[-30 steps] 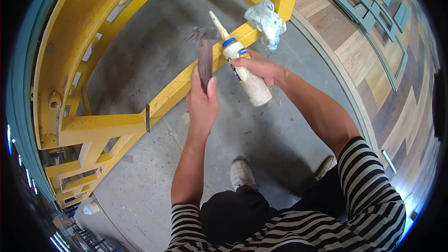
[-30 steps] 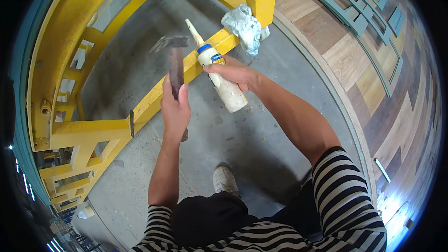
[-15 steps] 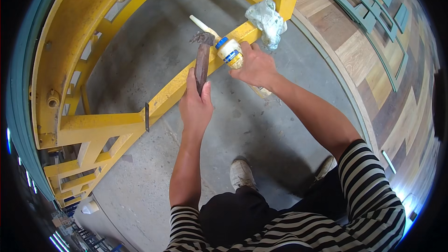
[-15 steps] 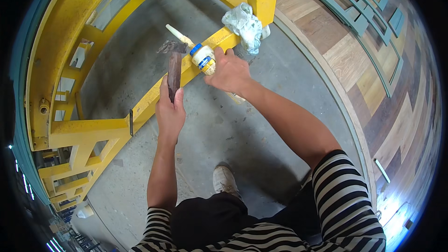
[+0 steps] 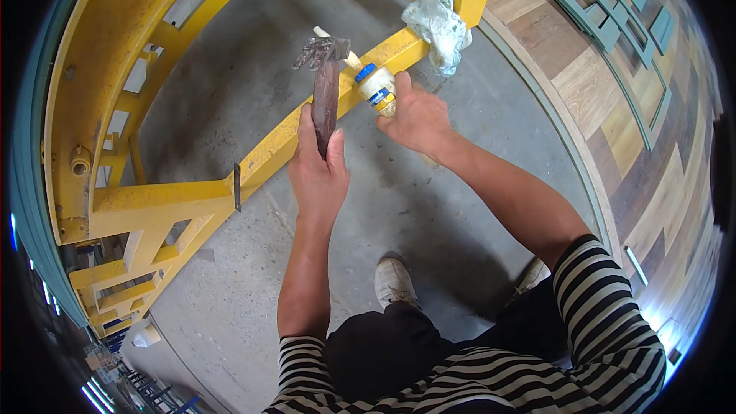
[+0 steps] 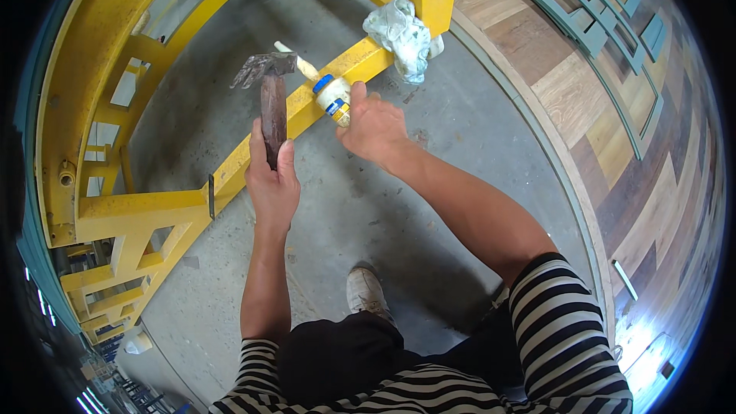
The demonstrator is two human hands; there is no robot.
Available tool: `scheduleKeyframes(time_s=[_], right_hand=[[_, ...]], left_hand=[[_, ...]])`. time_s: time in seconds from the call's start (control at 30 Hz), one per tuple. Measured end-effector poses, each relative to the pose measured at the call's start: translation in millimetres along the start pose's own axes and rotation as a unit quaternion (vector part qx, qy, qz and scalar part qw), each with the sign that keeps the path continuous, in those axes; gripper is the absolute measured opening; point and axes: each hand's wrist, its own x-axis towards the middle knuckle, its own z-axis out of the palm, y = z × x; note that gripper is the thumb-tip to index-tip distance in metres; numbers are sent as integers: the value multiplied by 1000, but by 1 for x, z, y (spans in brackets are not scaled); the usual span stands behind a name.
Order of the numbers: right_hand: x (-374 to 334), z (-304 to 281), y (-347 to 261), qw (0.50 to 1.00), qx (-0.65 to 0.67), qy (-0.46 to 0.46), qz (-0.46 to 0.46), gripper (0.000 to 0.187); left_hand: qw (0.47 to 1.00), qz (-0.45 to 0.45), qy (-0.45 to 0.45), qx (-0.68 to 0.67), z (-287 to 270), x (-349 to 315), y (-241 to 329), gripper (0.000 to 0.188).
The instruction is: Cleaning the nozzle of a glue bottle and using a hammer to tap components on an assembly frame.
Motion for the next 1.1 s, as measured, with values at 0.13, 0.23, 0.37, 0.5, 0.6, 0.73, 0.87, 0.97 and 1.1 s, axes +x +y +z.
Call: scheduleKeyframes(time_s=[0.13,0.23,0.37,0.5,0.6,0.73,0.87,0.97,1.1], right_hand=[[0,-4,-5,1000,7,-13,-2,63],[-3,-5,-6,1000,-12,-14,-3,63],[2,-17,-8,1000,-16,-20,-5,62],[1,-15,-11,999,-2,-36,0,62],[6,-21,-6,998,6,-58,27,65],[3,-18,-9,998,29,-51,31,68],[1,-11,-2,994,41,-91,37,67],[3,-2,15,962,259,-83,-25,68],[1,-5,15,917,357,-175,-20,66]], left_hand=[[998,31,15,55,7,-4,1,54],[986,19,-87,143,9,6,-4,53],[997,13,-34,69,6,14,9,54],[997,16,-11,72,11,3,-12,55],[995,-28,-69,70,8,2,-4,56],[999,-10,13,39,14,-3,-5,56],[999,-30,-34,14,12,-8,-12,51],[988,-97,-11,-122,9,-16,-1,48],[978,-154,-42,-137,3,-18,-4,47]])
